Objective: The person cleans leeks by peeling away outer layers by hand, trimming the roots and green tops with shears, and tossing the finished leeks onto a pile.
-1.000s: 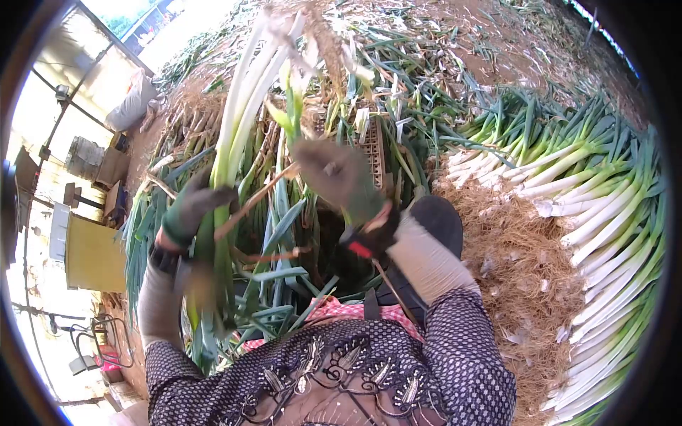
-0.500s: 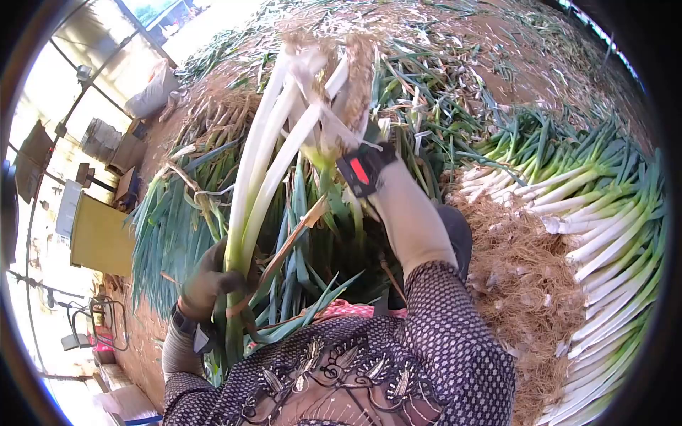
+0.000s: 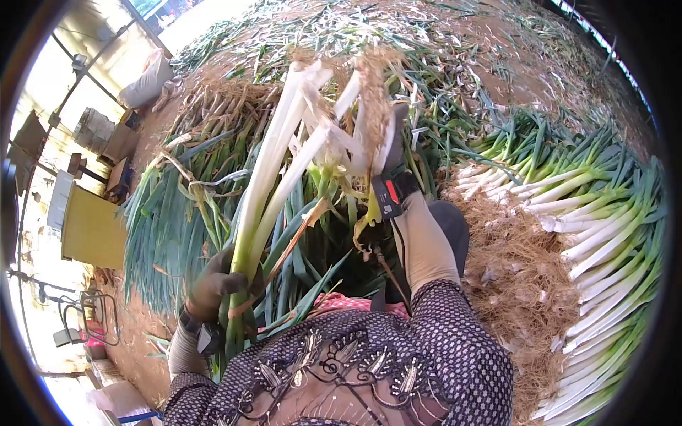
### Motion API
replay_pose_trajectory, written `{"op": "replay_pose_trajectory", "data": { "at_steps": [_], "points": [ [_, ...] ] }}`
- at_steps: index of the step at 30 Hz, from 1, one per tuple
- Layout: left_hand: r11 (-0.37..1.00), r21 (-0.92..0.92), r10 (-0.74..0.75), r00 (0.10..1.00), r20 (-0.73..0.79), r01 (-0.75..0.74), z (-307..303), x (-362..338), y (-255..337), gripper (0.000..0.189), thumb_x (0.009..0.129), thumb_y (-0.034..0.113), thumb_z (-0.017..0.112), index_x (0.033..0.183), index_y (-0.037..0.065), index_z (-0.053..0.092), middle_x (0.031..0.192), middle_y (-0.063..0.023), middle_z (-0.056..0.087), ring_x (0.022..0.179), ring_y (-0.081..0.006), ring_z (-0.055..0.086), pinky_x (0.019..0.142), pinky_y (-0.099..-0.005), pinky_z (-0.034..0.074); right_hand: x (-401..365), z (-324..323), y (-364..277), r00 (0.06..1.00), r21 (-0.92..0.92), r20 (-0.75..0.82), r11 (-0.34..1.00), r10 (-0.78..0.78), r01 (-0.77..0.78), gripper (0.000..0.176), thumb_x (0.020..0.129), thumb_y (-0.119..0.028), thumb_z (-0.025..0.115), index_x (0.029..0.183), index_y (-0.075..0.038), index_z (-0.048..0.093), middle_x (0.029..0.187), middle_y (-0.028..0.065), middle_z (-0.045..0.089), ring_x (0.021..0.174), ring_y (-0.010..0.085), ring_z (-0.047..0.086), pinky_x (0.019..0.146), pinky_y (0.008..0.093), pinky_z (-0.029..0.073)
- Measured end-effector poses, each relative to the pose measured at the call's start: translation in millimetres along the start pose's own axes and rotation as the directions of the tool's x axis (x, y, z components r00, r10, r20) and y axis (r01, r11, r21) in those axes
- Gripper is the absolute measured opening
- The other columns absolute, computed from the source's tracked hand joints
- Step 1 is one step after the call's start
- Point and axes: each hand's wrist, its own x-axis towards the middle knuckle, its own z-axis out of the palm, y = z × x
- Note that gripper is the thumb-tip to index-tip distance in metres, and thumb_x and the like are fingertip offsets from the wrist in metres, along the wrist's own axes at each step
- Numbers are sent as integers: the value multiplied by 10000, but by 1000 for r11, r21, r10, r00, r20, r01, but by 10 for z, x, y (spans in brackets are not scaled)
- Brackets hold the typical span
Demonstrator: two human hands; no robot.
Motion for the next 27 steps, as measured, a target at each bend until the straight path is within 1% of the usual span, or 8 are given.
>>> {"op": "replay_pose_trajectory", "data": {
  "at_steps": [5,9,12,15,18,20,24,27],
  "points": [
    [990,-136,-35,998,54,42,106,-3,-43,577,716,217,697,1214,-9,513,915,-91,617,792,-177,608,737,-302,502,84,-43,223,987,-171,-74,973,144,-155,792,907,-556,581,1446,-12,378,1041,123,687,874,203,675,827,296,528],
    [987,-142,-56,993,108,71,174,31,-93,698,670,312,736,1234,-32,510,871,-94,620,738,-181,598,672,-291,488,164,45,473,961,-320,-169,909,221,-265,382,894,-163,673,1233,1,614,1020,97,707,939,172,679,901,284,511],
    [991,-123,-39,995,89,50,138,8,-123,706,682,316,744,1247,-35,506,856,-95,627,723,-188,606,661,-291,491,271,-43,236,841,-487,-168,698,515,-525,601,834,-158,737,1379,-38,512,1205,92,648,1102,198,622,1001,330,442],
    [999,7,-39,998,59,39,31,-32,-239,622,742,249,718,1259,-21,502,894,-98,625,767,-186,615,717,-306,504,570,-606,4,847,-925,-368,-56,384,-376,429,888,-197,651,1292,-71,582,1188,107,661,1106,230,626,998,346,442],
    [991,20,-132,991,-7,132,-87,-150,-225,561,807,155,697,1291,1,461,968,-79,638,867,-169,634,818,-312,507,743,-1318,-732,999,-723,-55,-690,-3,-41,319,915,-237,565,1208,-138,644,1160,120,671,1052,266,655,910,354,518],
    [989,94,-109,993,-52,114,-72,-170,-309,542,796,141,723,1265,-1,493,982,-66,640,856,-155,634,799,-297,516,770,-1693,-1308,952,-761,-197,-576,-234,-299,240,927,-243,550,1112,-122,643,1030,98,659,929,235,639,835,339,519],
    [943,332,11,994,-111,27,-236,-238,-432,506,784,127,726,1232,-12,538,1044,-48,636,834,-147,634,776,-300,530,581,-2262,-2475,762,-836,-485,484,-429,-259,207,951,-256,519,922,-90,639,770,53,635,684,173,607,685,308,520],
    [967,247,-10,979,-206,62,-398,-207,-488,339,840,112,658,1155,4,599,1082,-104,621,816,-185,644,781,-336,537,387,-1480,-2412,554,-803,-578,537,-599,-258,232,898,-274,612,947,-50,646,788,48,627,671,176,598,625,320,509]
  ]
}}
